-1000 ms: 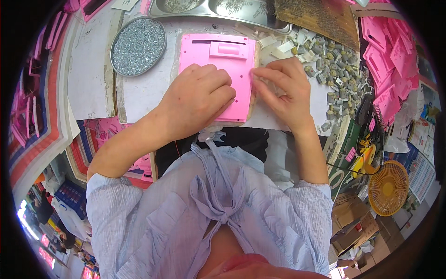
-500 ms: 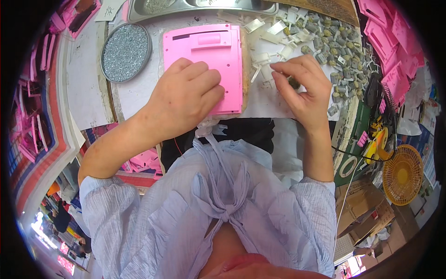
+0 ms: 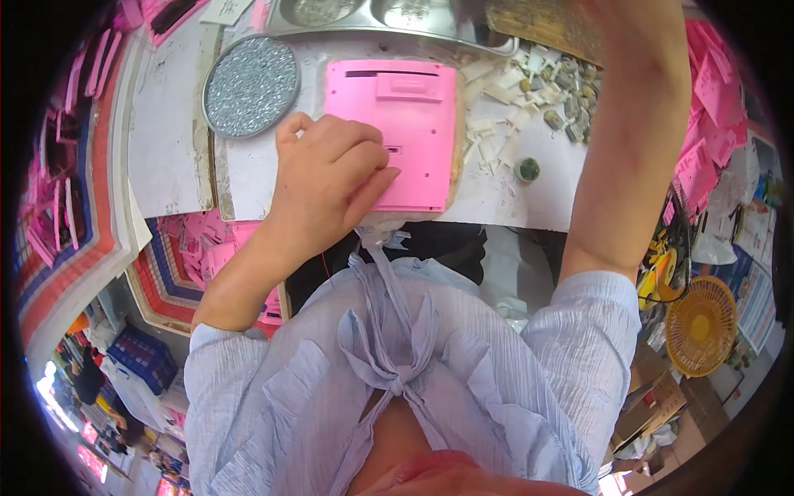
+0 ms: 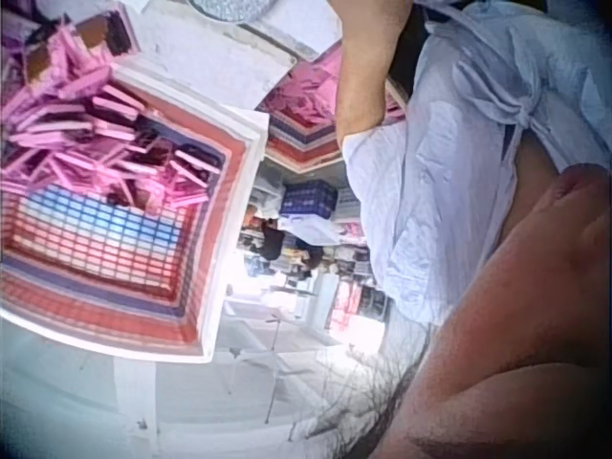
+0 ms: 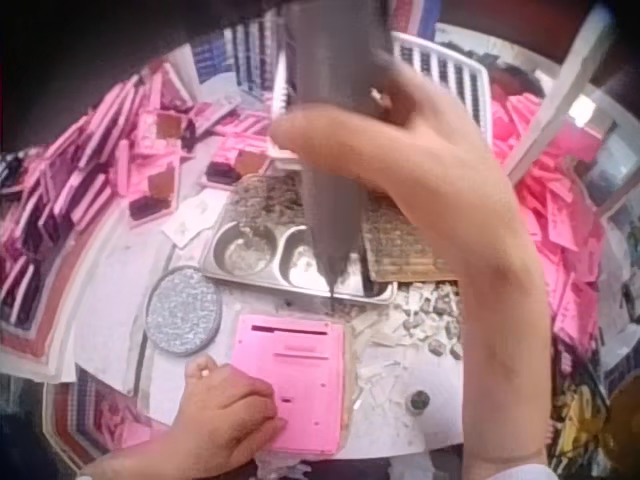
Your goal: Assembling a pink plastic electronic toy by installing internal components, soldering wires, and using an electric screwdriver.
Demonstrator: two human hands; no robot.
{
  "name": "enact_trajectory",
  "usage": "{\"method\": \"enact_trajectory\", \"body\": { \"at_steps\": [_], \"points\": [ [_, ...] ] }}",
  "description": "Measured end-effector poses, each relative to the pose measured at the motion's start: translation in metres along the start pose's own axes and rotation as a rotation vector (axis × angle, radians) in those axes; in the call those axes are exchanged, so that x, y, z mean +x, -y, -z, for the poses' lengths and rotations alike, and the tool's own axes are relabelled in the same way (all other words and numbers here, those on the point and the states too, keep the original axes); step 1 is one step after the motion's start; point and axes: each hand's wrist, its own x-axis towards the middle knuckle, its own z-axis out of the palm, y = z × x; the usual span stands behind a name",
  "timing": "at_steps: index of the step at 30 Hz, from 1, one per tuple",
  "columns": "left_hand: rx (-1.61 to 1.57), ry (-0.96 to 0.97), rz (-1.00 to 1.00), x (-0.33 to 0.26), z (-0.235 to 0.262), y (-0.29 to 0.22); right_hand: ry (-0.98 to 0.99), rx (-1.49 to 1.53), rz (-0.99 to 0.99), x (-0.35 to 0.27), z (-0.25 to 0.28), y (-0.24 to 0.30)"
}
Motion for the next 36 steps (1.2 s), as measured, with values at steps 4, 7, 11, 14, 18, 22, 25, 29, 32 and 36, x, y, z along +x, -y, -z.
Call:
{"method": "enact_trajectory", "body": {
  "at_steps": [4,7,11,14,18,22,25,29,32,36],
  "points": [
    [-0.127,-0.01,0.04,-0.006,-0.004,0.009,0.146,0.663,-0.153,-0.053,-0.023,-0.013],
    [-0.253,-0.018,0.054,-0.007,-0.009,0.014,0.006,0.547,-0.221,-0.094,-0.045,0.03],
    [-0.309,-0.011,0.056,-0.003,-0.007,0.01,-0.108,0.476,-0.236,-0.106,-0.059,0.044],
    [-0.316,-0.03,0.065,-0.003,-0.006,0.009,-0.121,0.47,-0.269,-0.107,-0.063,0.045],
    [-0.271,-0.03,0.066,-0.008,-0.005,0.013,-0.138,0.456,-0.29,-0.112,-0.073,0.04],
    [-0.098,-0.064,-0.001,-0.008,0.0,0.019,-0.143,0.54,-0.238,-0.112,-0.08,0.037],
    [-0.031,-0.172,0.12,-0.002,0.022,0.075,-0.111,0.57,-0.137,-0.112,-0.07,0.023],
    [0.44,-0.079,0.338,-0.017,0.042,0.128,-0.112,0.569,-0.116,-0.112,-0.063,0.012],
    [0.327,-0.071,0.349,-0.016,0.043,0.135,-0.134,0.506,-0.118,-0.121,-0.054,0.018],
    [0.239,-0.143,0.315,-0.019,0.046,0.151,-0.161,0.464,-0.143,-0.135,-0.045,0.028]
  ]
}}
